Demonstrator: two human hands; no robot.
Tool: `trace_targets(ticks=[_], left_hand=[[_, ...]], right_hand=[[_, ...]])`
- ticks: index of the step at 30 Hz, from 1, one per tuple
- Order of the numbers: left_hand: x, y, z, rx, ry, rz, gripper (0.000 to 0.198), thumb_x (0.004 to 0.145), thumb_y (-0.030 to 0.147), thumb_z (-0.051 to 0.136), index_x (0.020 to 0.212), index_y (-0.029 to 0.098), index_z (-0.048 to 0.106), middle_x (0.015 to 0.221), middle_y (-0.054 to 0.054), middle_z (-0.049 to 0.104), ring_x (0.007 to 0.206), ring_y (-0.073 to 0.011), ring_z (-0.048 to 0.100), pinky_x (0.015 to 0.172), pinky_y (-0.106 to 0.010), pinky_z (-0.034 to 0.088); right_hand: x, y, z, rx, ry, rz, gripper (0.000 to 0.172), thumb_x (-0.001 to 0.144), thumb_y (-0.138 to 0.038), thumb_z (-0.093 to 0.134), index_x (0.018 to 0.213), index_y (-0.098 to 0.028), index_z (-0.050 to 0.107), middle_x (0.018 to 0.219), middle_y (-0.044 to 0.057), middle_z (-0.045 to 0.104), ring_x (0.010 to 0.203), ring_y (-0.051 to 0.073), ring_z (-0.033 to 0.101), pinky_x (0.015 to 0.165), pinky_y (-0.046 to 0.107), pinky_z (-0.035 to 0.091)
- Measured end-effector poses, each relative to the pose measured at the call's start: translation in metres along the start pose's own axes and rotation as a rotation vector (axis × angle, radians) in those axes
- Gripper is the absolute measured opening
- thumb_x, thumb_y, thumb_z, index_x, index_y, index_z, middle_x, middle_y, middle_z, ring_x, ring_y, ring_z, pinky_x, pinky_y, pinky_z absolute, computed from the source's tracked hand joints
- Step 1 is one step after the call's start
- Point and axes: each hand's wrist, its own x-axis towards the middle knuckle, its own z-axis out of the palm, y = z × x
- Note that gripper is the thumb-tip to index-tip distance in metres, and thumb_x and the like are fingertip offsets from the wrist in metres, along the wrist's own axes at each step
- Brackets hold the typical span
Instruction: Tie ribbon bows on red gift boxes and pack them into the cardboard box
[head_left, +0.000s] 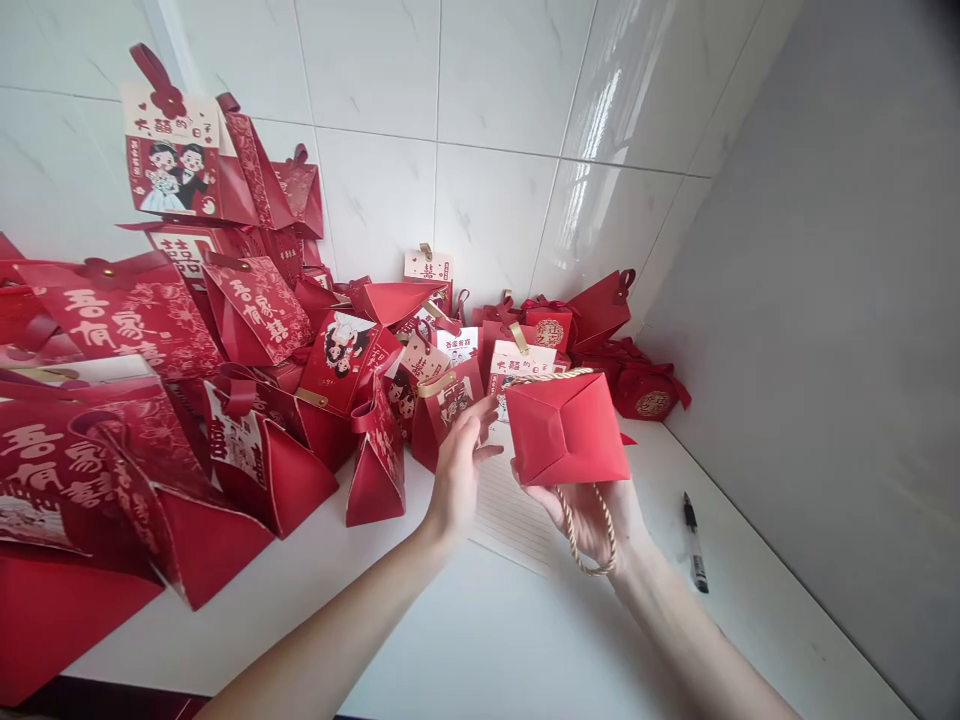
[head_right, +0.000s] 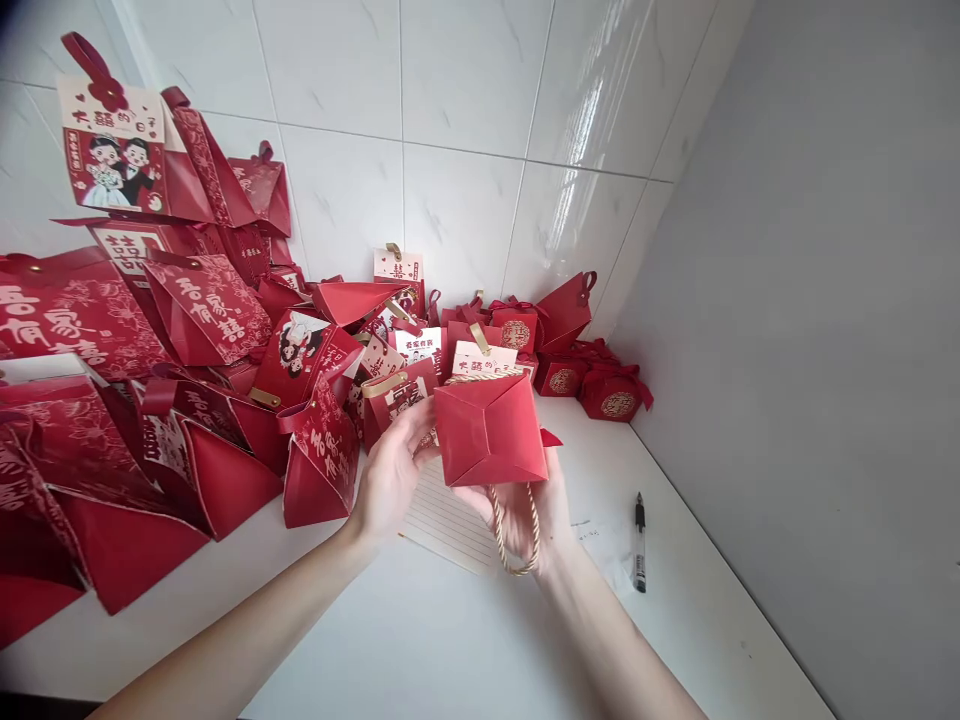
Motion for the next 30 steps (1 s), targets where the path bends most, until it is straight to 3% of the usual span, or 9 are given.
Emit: trace_targets(ticks=[5, 9, 13, 15, 20, 23, 25, 27, 30], left_hand=[[-0.007, -0.002, 0.001, 0.1, -0.064, 0.131, 0.041, 0.091, 0.04, 0.04, 0.125, 0.022, 0.054, 0.133, -0.007, 0.052, 0.126, -0.0247, 0.043, 0.096, -0.035, 0.043], [-0.013, 0.003, 0.002, 0.144, -0.117, 0.167, 0.045, 0.09, 0.042, 0.043, 0.132, 0.024, 0.047, 0.139, -0.007, 0.046, 0.129, -0.0261, 0.04, 0.101, -0.039, 0.041], [-0.018, 0.004, 0.006, 0.272, -0.195, 0.275, 0.088, 0.07, 0.037, 0.071, 0.144, 0.028, 0.024, 0.143, -0.01, 0.037, 0.128, -0.0314, 0.038, 0.1, -0.044, 0.042], [-0.018, 0.004, 0.008, 0.274, -0.183, 0.269, 0.094, 0.066, 0.034, 0.075, 0.144, 0.03, 0.022, 0.142, -0.011, 0.037, 0.126, -0.0316, 0.04, 0.098, -0.045, 0.045], [-0.011, 0.01, 0.007, 0.123, -0.071, 0.135, 0.047, 0.084, 0.04, 0.055, 0.128, 0.028, 0.044, 0.132, -0.006, 0.049, 0.12, -0.0241, 0.049, 0.099, -0.04, 0.044], [-0.008, 0.012, 0.004, 0.101, -0.055, 0.157, 0.046, 0.081, 0.044, 0.06, 0.12, 0.024, 0.048, 0.127, -0.007, 0.054, 0.118, -0.0245, 0.051, 0.1, -0.04, 0.043], [-0.006, 0.011, 0.002, 0.139, -0.04, 0.175, 0.05, 0.076, 0.043, 0.066, 0.118, 0.023, 0.049, 0.126, -0.008, 0.055, 0.118, -0.0251, 0.052, 0.101, -0.039, 0.042], [-0.002, 0.008, -0.001, 0.119, 0.02, 0.157, 0.043, 0.079, 0.045, 0.061, 0.115, 0.023, 0.052, 0.125, -0.008, 0.056, 0.117, -0.0246, 0.052, 0.099, -0.039, 0.043], [0.005, 0.002, -0.008, 0.039, 0.129, 0.156, 0.038, 0.089, 0.05, 0.043, 0.114, 0.024, 0.054, 0.126, -0.007, 0.055, 0.117, -0.0229, 0.053, 0.094, -0.038, 0.046]], right_hand=[[-0.002, 0.005, 0.002, 0.117, -0.032, 0.058, 0.041, 0.078, -0.058, 0.05, 0.104, -0.026, 0.051, 0.109, 0.007, 0.061, 0.103, 0.027, 0.058, 0.081, 0.05, 0.056], [-0.006, 0.004, 0.006, 0.268, 0.028, 0.097, 0.033, 0.081, -0.04, 0.055, 0.11, -0.024, 0.051, 0.104, 0.006, 0.063, 0.097, 0.024, 0.061, 0.077, 0.045, 0.058], [-0.008, 0.005, 0.01, 0.332, 0.058, 0.109, 0.031, 0.083, -0.038, 0.054, 0.11, -0.022, 0.054, 0.102, 0.007, 0.064, 0.091, 0.023, 0.063, 0.074, 0.041, 0.059], [-0.008, 0.005, 0.01, 0.317, 0.028, 0.129, 0.034, 0.083, -0.042, 0.054, 0.11, -0.021, 0.055, 0.1, 0.007, 0.065, 0.09, 0.023, 0.064, 0.074, 0.041, 0.059], [-0.008, 0.003, 0.009, 0.237, 0.06, 0.122, 0.032, 0.085, -0.044, 0.048, 0.107, -0.022, 0.057, 0.094, 0.005, 0.067, 0.087, 0.021, 0.065, 0.075, 0.041, 0.058], [-0.009, 0.006, 0.014, 0.172, 0.125, 0.133, 0.035, 0.084, -0.048, 0.047, 0.106, -0.022, 0.057, 0.089, 0.005, 0.068, 0.085, 0.022, 0.066, 0.074, 0.039, 0.058], [-0.01, 0.008, 0.018, 0.089, 0.146, 0.063, 0.041, 0.082, -0.054, 0.047, 0.107, -0.022, 0.056, 0.087, 0.005, 0.067, 0.083, 0.023, 0.065, 0.072, 0.038, 0.057], [-0.01, 0.009, 0.016, -0.086, 0.155, -0.104, 0.049, 0.08, -0.06, 0.047, 0.11, -0.022, 0.054, 0.087, 0.006, 0.065, 0.081, 0.024, 0.065, 0.07, 0.039, 0.057], [-0.008, 0.003, 0.001, -0.599, 0.167, -0.575, 0.06, 0.075, -0.06, 0.055, 0.121, -0.022, 0.047, 0.099, 0.009, 0.06, 0.086, 0.026, 0.061, 0.073, 0.043, 0.055]])
